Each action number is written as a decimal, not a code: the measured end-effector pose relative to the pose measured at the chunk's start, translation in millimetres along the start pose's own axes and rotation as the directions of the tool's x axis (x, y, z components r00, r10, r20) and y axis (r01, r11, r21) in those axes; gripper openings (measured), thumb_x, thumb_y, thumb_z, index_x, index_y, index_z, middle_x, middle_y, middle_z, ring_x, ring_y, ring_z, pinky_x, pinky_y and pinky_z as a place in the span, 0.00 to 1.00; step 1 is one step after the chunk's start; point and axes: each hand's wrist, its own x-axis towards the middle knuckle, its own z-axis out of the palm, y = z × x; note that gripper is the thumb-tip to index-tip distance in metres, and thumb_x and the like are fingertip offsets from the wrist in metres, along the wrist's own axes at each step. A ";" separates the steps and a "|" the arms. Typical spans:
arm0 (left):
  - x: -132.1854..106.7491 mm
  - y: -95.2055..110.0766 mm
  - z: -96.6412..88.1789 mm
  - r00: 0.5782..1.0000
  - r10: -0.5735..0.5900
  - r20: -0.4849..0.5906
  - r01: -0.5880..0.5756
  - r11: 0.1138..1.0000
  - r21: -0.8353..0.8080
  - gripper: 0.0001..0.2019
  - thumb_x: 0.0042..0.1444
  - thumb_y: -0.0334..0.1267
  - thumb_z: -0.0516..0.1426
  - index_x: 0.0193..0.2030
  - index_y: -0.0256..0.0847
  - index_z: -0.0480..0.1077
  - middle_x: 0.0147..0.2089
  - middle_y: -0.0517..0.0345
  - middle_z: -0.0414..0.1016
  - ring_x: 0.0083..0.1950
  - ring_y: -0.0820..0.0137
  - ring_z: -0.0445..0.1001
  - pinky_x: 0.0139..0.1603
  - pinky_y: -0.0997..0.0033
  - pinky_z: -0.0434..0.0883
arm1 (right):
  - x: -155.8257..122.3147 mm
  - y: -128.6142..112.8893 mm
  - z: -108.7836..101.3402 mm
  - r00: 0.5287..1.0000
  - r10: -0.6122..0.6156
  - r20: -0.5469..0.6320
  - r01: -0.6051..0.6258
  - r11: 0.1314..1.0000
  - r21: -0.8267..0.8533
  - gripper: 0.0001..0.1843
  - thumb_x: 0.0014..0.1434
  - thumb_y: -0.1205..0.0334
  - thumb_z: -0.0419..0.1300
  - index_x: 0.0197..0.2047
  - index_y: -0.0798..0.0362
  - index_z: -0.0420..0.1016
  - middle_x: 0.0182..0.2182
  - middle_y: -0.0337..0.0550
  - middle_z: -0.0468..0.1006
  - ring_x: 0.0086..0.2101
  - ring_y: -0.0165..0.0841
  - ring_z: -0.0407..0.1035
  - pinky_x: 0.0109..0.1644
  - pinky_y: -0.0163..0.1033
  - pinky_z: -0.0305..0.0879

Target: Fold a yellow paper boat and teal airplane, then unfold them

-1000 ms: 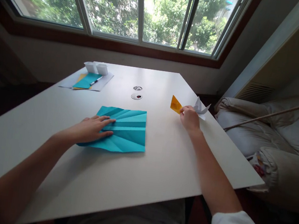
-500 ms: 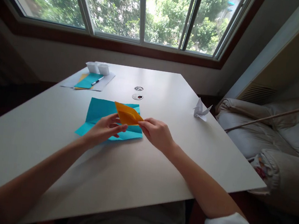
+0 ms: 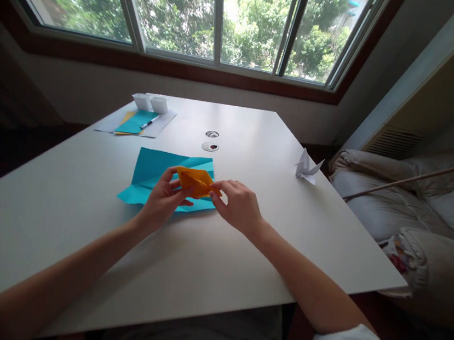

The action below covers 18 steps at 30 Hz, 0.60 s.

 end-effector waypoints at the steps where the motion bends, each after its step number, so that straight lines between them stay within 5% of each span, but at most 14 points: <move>1: -0.5 -0.5 0.5 1.000 0.015 0.022 -0.015 0.999 0.028 0.22 0.49 0.44 0.59 0.49 0.45 0.55 0.44 0.56 0.72 0.37 0.67 0.76 0.29 0.71 0.74 | -0.1 0.6 0.5 1.000 0.011 -0.013 -0.011 1.000 -0.010 0.11 0.59 0.58 0.53 0.42 0.50 0.73 0.39 0.43 0.77 0.39 0.34 0.70 0.44 0.39 0.65; 9: -1.9 -1.3 2.2 0.996 0.057 0.075 -0.070 0.981 0.182 0.20 0.49 0.38 0.56 0.49 0.44 0.56 0.40 0.57 0.71 0.36 0.68 0.74 0.31 0.70 0.73 | 0.1 5.5 3.7 1.000 -0.028 -0.007 0.028 1.000 -0.014 0.10 0.60 0.61 0.53 0.36 0.47 0.76 0.43 0.42 0.75 0.42 0.33 0.69 0.45 0.40 0.66; 14: 0.1 -4.2 -0.8 0.995 0.099 0.009 -0.098 0.958 0.269 0.20 0.46 0.35 0.56 0.48 0.43 0.58 0.36 0.60 0.69 0.33 0.69 0.74 0.28 0.71 0.73 | 1.2 -1.3 4.3 0.997 0.047 -0.056 -0.034 0.976 0.217 0.06 0.55 0.62 0.57 0.32 0.49 0.75 0.41 0.43 0.75 0.41 0.34 0.69 0.39 0.39 0.68; 18: 2.2 -10.6 -6.2 0.992 0.121 -0.035 -0.102 0.936 0.338 0.20 0.45 0.33 0.56 0.48 0.42 0.60 0.37 0.59 0.69 0.31 0.70 0.73 0.27 0.71 0.73 | 3.4 -7.2 4.3 0.979 0.190 -0.072 -0.129 0.855 0.503 0.05 0.51 0.60 0.59 0.30 0.51 0.73 0.40 0.44 0.74 0.38 0.32 0.69 0.34 0.35 0.68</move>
